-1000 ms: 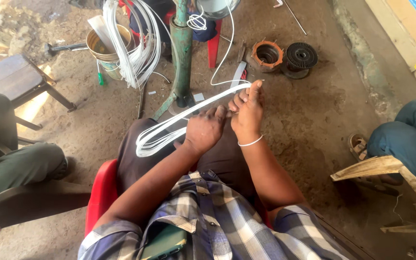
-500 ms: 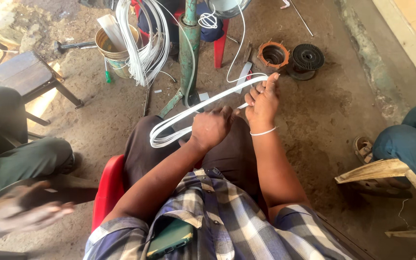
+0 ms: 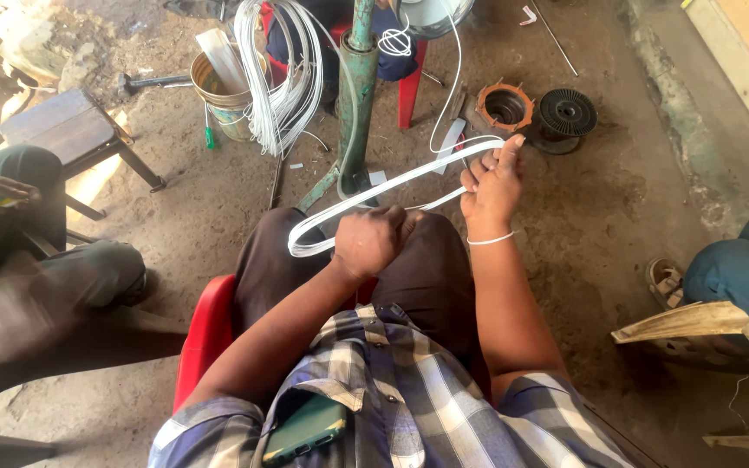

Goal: The person sits at a winding machine and feeds white wire into a rotating drum, guiding it with their hands and a thin stick. They then pull the wire off the drum and coil it by hand into loops held on their lap.

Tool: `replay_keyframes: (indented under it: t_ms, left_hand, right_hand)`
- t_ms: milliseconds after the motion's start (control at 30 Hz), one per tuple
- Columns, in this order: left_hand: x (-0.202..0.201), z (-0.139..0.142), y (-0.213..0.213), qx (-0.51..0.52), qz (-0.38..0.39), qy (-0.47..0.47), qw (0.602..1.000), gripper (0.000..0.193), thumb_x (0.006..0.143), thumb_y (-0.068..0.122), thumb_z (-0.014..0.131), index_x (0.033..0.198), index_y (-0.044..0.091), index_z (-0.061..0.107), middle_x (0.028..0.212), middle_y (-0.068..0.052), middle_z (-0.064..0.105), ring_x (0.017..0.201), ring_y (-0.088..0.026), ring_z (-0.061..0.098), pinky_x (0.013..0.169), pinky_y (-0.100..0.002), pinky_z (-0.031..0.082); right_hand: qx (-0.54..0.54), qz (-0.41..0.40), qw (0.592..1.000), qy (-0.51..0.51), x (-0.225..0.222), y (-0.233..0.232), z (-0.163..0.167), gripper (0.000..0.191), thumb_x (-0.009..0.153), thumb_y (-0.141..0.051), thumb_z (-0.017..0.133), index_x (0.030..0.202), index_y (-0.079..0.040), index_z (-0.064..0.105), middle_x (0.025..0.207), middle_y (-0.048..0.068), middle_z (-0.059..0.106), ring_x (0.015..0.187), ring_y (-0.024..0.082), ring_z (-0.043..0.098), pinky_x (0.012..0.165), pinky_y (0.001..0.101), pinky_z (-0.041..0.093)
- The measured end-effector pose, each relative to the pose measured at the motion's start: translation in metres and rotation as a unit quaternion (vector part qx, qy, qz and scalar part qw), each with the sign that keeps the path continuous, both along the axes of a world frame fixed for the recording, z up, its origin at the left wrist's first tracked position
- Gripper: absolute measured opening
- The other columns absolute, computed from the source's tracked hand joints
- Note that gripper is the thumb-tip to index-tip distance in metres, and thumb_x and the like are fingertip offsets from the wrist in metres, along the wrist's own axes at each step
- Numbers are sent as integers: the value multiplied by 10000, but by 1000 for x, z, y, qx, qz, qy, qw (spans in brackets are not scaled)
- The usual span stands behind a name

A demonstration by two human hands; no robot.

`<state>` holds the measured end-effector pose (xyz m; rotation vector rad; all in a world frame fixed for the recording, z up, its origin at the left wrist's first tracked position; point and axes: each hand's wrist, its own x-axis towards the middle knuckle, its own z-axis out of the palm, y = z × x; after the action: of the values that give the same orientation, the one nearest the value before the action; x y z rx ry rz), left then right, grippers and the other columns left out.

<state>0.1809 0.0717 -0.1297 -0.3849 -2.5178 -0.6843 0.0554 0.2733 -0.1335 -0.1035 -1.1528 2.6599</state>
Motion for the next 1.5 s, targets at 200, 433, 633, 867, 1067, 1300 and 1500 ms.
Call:
replay_keyframes:
  t_ms: [200,433,633,867,1067,1300,1500]
  left_hand:
    - [7,-6,-12,-1,-28,3,1000,421,1016,455,599,782,116,685,696,-101,690,534,-309,673,456,-434,515]
    - [18,-12,-31,-16,-3,16,1000,461,1003,473,647,715,113,658,625,-109,651,523,-316,653,468,-432,492]
    - [25,-15,-41,-21,39,6,999,401,982,442,657,741,122,669,683,-87,681,568,-316,670,492,-421,508]
    - [25,-44,-57,-47,42,25,998,303,998,358,641,850,95,616,759,-86,663,633,-288,666,542,-402,527]
    - [34,-50,-68,-52,16,-2,999,248,1023,293,674,894,89,617,797,-88,675,690,-245,676,588,-389,536]
    - [58,46,-45,9,-260,260,930,253,931,193,680,1153,88,617,1240,-185,643,1119,-386,682,996,-489,539]
    - [15,120,-15,125,-235,98,959,352,1098,282,554,1162,-58,617,1041,-171,718,1073,-438,659,1096,-607,449]
  right_hand:
    - [-20,33,999,25,-8,12,-9,444,1021,-515,600,869,-145,411,737,-36,340,555,89,273,453,260,246]
    - [-16,16,1000,22,-16,18,-16,439,1014,-505,600,859,-140,412,707,-37,312,534,91,264,438,262,235]
    - [1,0,999,46,-7,9,-2,425,1023,-493,599,862,-152,403,694,-51,282,535,75,248,441,257,229]
    - [3,13,996,87,13,-6,17,430,1027,-490,601,849,-143,422,684,-45,322,525,74,259,434,253,233]
    - [6,26,993,117,40,-15,38,407,1044,-470,612,880,-136,448,691,-44,344,532,71,271,446,250,240]
    - [113,84,954,265,71,-10,55,311,1086,-413,569,1036,-113,503,714,-52,338,568,61,315,514,264,273]
    - [324,106,900,272,90,-11,48,355,1144,-400,522,1090,-49,524,858,-12,513,743,85,444,642,257,366]
